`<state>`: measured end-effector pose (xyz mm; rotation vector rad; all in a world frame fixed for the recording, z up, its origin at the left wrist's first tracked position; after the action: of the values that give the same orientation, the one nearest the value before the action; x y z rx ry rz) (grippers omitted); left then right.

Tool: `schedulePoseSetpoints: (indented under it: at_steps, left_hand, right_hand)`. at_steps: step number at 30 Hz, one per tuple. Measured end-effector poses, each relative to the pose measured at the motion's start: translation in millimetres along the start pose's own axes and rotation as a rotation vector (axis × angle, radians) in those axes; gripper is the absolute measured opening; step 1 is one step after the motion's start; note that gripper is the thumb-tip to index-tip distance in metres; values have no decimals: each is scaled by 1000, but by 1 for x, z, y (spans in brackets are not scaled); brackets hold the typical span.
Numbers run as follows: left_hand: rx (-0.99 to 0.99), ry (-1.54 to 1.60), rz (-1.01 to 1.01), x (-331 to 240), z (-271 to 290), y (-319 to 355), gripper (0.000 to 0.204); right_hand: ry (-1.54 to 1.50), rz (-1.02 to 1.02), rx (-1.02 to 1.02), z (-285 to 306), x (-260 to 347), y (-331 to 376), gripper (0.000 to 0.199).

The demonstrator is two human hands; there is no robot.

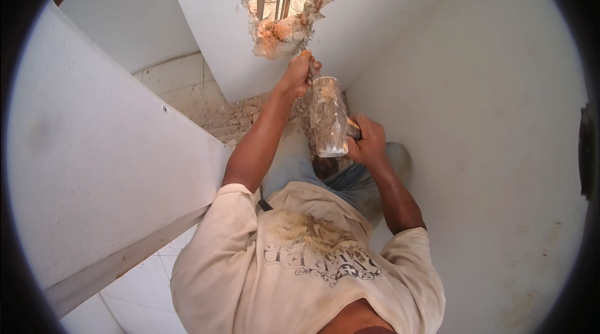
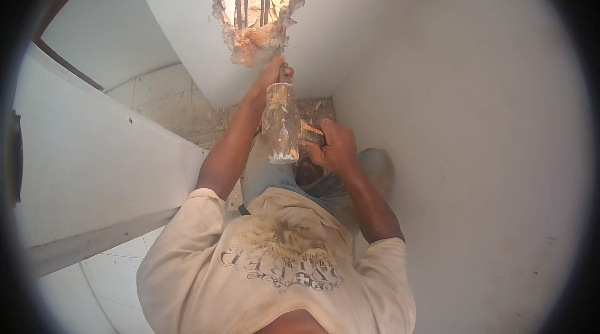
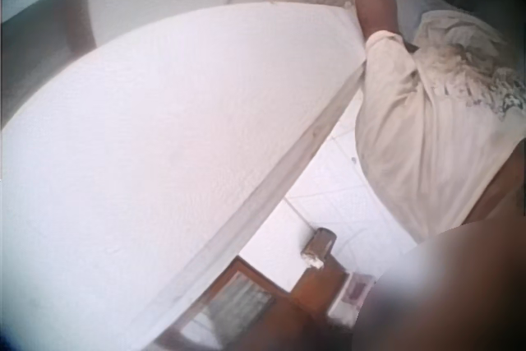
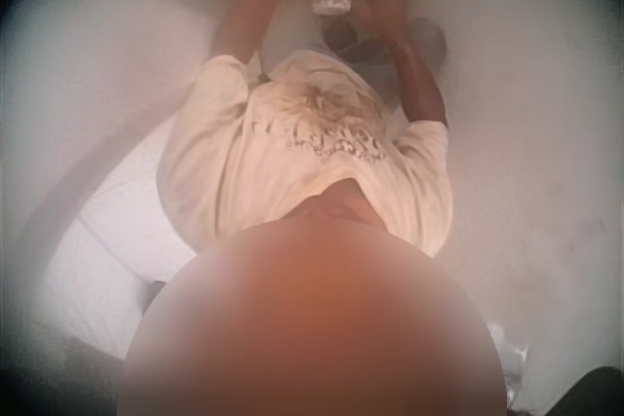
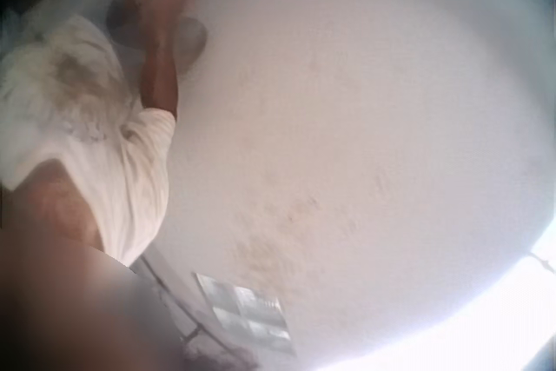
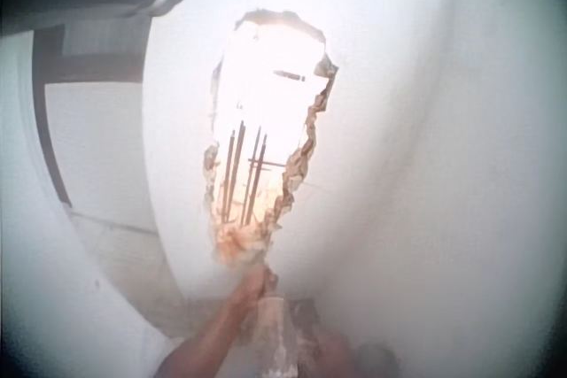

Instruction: The person uses a hammer and chisel to break apart a brick and concrete wall section on a staircase landing. They repeatedly strike the wall to remove bricks and debris, gradually enlarging the opening and exposing embedded metal rods.

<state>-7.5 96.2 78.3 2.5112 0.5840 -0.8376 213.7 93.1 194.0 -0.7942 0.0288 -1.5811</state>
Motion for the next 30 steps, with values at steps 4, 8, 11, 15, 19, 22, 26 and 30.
schedulePoseSetpoints:
  at_steps: [4, 8, 11, 15, 19, 22, 26, 30]
  left_hand:
    - [10, -19, 4, 1, 2, 0, 17]
    - [-15, -5, 28, 3, 4, -2, 17]
    - [11, 7, 51, 4, 3, -5, 18]
    - [-6, -37, -20, 3, 6, -6, 19]
    - [12, -9, 8, 5, 6, -3, 21]
    - [-23, -61, 42, 5, 7, 2, 22]
    - [23, -82, -38, -2, 0, 9, 22]
    - [6, -57, -55, -3, 0, 9, 26]
  right_hand:
    - [-331, 374, -27, 45, 44, -2, 34]
    - [-292, 473, 33, 29, 30, -11, 32]
    - [50, -141, 156, -15, -26, -12, 37]
    - [-46, -287, 103, -15, -32, 4, 32]
    - [-275, 99, -31, 33, 16, 3, 32]
    - [-466, 544, -55, 49, 42, 2, 31]
    - [-134, 168, 18, 5, 4, -9, 34]
    - [-17, -360, 184, -24, -33, 1, 27]
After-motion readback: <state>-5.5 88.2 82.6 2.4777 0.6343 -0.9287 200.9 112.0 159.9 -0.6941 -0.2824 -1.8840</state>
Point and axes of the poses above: each hand's wrist, its own y-axis away from the middle knuckle, its own z-axis out of the back of the hand, x = y × z, the point moved 6 cm from there along -y, towards the middle knuckle, and after that the axes turned 5 degrees about x, right-handed, at the moved point
